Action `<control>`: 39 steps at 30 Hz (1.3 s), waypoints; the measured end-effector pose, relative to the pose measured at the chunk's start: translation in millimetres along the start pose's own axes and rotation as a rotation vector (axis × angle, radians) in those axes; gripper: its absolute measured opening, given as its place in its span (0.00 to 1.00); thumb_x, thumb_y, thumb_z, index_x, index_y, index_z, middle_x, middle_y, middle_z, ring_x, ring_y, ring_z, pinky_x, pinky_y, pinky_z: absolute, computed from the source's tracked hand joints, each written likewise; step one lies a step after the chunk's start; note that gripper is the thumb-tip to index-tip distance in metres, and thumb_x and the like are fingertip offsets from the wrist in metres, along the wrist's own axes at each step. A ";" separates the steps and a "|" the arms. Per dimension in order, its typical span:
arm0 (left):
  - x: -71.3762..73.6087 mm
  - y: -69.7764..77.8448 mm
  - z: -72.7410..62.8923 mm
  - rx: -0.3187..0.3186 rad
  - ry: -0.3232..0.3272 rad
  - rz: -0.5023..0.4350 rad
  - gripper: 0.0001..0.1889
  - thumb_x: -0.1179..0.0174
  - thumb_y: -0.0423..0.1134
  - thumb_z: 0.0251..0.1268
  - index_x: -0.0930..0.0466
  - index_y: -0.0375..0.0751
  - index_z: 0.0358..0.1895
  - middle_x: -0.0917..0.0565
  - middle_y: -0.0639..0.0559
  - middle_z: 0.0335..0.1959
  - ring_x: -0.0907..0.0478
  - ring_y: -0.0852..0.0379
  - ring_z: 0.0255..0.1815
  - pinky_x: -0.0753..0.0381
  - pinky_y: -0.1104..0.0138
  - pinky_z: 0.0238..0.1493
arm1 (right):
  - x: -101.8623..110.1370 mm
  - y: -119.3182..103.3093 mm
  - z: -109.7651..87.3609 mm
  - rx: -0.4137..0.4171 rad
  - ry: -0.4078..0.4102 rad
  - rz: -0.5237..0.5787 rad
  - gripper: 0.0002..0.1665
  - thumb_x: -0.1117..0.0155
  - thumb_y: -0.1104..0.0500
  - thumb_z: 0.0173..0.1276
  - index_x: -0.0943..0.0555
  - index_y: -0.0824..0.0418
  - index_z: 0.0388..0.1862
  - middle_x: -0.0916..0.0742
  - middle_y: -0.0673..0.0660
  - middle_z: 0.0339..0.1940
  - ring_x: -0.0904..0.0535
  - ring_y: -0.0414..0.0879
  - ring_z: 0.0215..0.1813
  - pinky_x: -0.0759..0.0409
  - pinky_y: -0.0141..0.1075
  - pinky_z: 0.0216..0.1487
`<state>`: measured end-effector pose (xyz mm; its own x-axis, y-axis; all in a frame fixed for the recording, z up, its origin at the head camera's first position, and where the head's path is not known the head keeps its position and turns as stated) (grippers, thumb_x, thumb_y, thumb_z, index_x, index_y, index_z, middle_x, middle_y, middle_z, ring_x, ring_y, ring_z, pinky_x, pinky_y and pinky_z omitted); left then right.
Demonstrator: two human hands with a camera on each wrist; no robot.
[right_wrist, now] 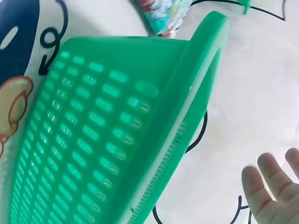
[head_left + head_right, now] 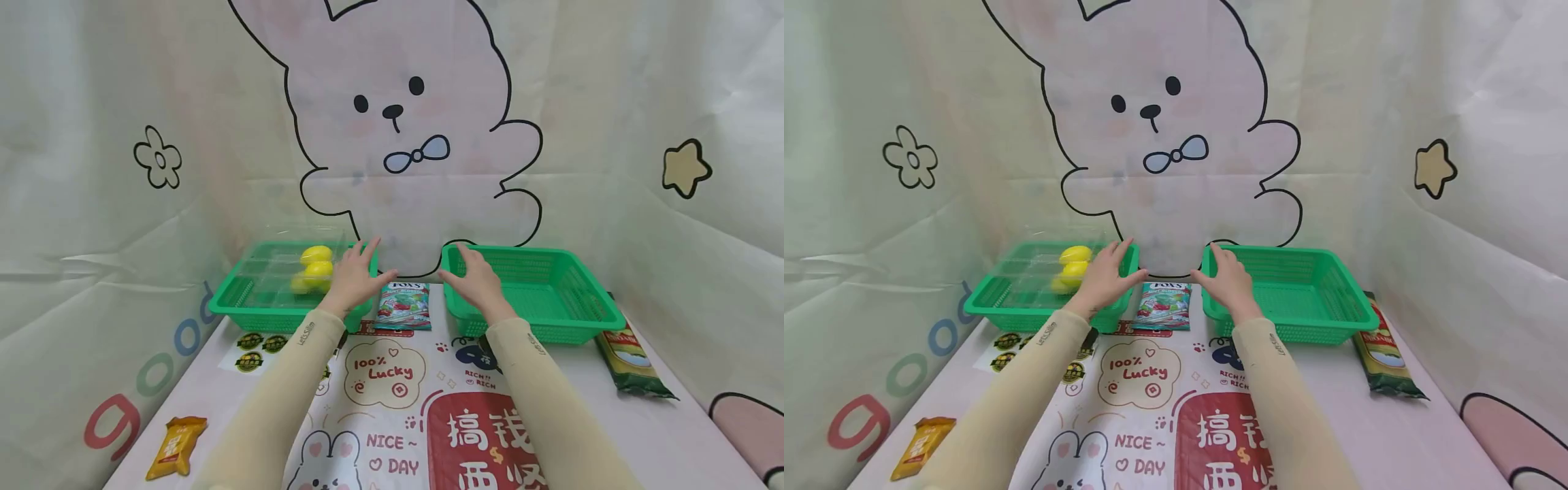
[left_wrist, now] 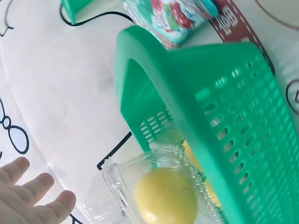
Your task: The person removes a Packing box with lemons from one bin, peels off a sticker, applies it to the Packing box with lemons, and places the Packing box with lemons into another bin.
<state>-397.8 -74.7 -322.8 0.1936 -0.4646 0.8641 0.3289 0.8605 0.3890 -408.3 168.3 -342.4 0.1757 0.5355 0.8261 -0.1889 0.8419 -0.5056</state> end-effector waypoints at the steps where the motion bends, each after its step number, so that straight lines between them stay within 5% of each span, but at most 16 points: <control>1: 2.6 -2.3 -1.7 0.004 0.019 -0.032 0.42 0.52 0.69 0.57 0.55 0.61 0.73 0.46 0.42 0.72 0.45 0.39 0.70 0.39 0.40 0.62 | 2.0 0.6 -2.5 -0.010 0.007 0.042 0.49 0.47 0.32 0.61 0.52 0.47 0.75 0.40 0.62 0.73 0.42 0.62 0.69 0.36 0.61 0.60; 6: 16.9 -19.9 -13.9 0.053 0.111 -0.242 0.41 0.51 0.66 0.59 0.55 0.59 0.73 0.44 0.46 0.72 0.43 0.43 0.70 0.35 0.44 0.62 | 12.8 7.0 -15.3 -0.057 0.085 0.281 0.42 0.42 0.42 0.64 0.46 0.50 0.73 0.32 0.62 0.67 0.30 0.59 0.59 0.27 0.54 0.52; 12: 37.9 -50.3 -31.9 0.153 0.229 -0.516 0.38 0.49 0.61 0.62 0.54 0.58 0.73 0.39 0.40 0.68 0.38 0.40 0.65 0.32 0.44 0.58 | 18.2 28.3 -37.6 -0.118 0.233 0.549 0.33 0.41 0.49 0.65 0.36 0.54 0.67 0.23 0.59 0.51 0.25 0.43 0.38 0.23 0.35 0.33; 17: 52.9 -80.4 -48.8 0.245 0.288 -0.676 0.39 0.50 0.60 0.63 0.56 0.56 0.73 0.37 0.37 0.63 0.34 0.38 0.57 0.29 0.49 0.50 | 12.1 46.2 -62.5 -0.214 0.280 0.731 0.28 0.41 0.51 0.65 0.33 0.56 0.62 0.23 0.51 0.39 0.23 0.37 0.33 0.18 0.32 0.32; 24: 56.6 -125.4 -66.2 0.407 0.364 -0.747 0.39 0.53 0.62 0.64 0.56 0.52 0.73 0.34 0.37 0.57 0.33 0.46 0.48 0.32 0.61 0.39 | -5.4 62.9 -92.5 -0.357 0.242 0.848 0.14 0.41 0.51 0.66 0.29 0.61 0.40 0.20 0.45 0.26 0.22 0.38 0.27 0.20 0.31 0.29; 29: 49.5 -150.0 -70.5 0.608 0.371 -0.915 0.45 0.52 0.67 0.59 0.61 0.53 0.73 0.40 0.38 0.65 0.30 0.43 0.53 0.26 0.62 0.41 | -23.9 77.4 -108.5 -0.531 0.152 0.939 0.21 0.42 0.44 0.65 0.31 0.59 0.27 0.23 0.47 0.17 0.23 0.38 0.22 0.23 0.29 0.24; 33: 47.2 -168.6 -71.7 0.762 0.366 -1.016 0.51 0.50 0.70 0.53 0.66 0.53 0.73 0.52 0.42 0.72 0.30 0.46 0.50 0.24 0.59 0.47 | -37.1 90.8 -113.8 -0.679 0.101 0.991 0.29 0.45 0.34 0.61 0.31 0.60 0.27 0.23 0.47 0.15 0.24 0.38 0.19 0.23 0.28 0.23; 36: 48.3 -184.7 -73.7 0.855 0.396 -1.037 0.53 0.48 0.70 0.51 0.67 0.52 0.72 0.53 0.42 0.71 0.32 0.52 0.42 0.23 0.58 0.48 | -42.6 101.2 -113.2 -0.751 0.108 1.017 0.34 0.47 0.30 0.59 0.31 0.61 0.34 0.22 0.48 0.18 0.23 0.38 0.21 0.23 0.29 0.24; 39: 50.4 -199.2 -76.0 0.915 0.430 -1.071 0.54 0.46 0.69 0.51 0.69 0.53 0.73 0.55 0.43 0.72 0.33 0.49 0.49 0.25 0.58 0.52 | -44.7 109.8 -110.4 -0.788 0.145 1.037 0.34 0.47 0.32 0.61 0.33 0.62 0.43 0.22 0.49 0.23 0.22 0.38 0.23 0.23 0.29 0.25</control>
<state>-383.3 -285.5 -381.0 0.5472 -0.8351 -0.0555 -0.1656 -0.1731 0.9709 -330.2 244.2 -462.4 0.4018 0.9148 -0.0414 0.3053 -0.1765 -0.9358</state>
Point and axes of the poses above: each hand's wrist, its own z-axis towards the middle knuckle, its own x-axis out of the back of the hand, y = z × x, the point moved 6 cm from there along z, towards the middle knuckle
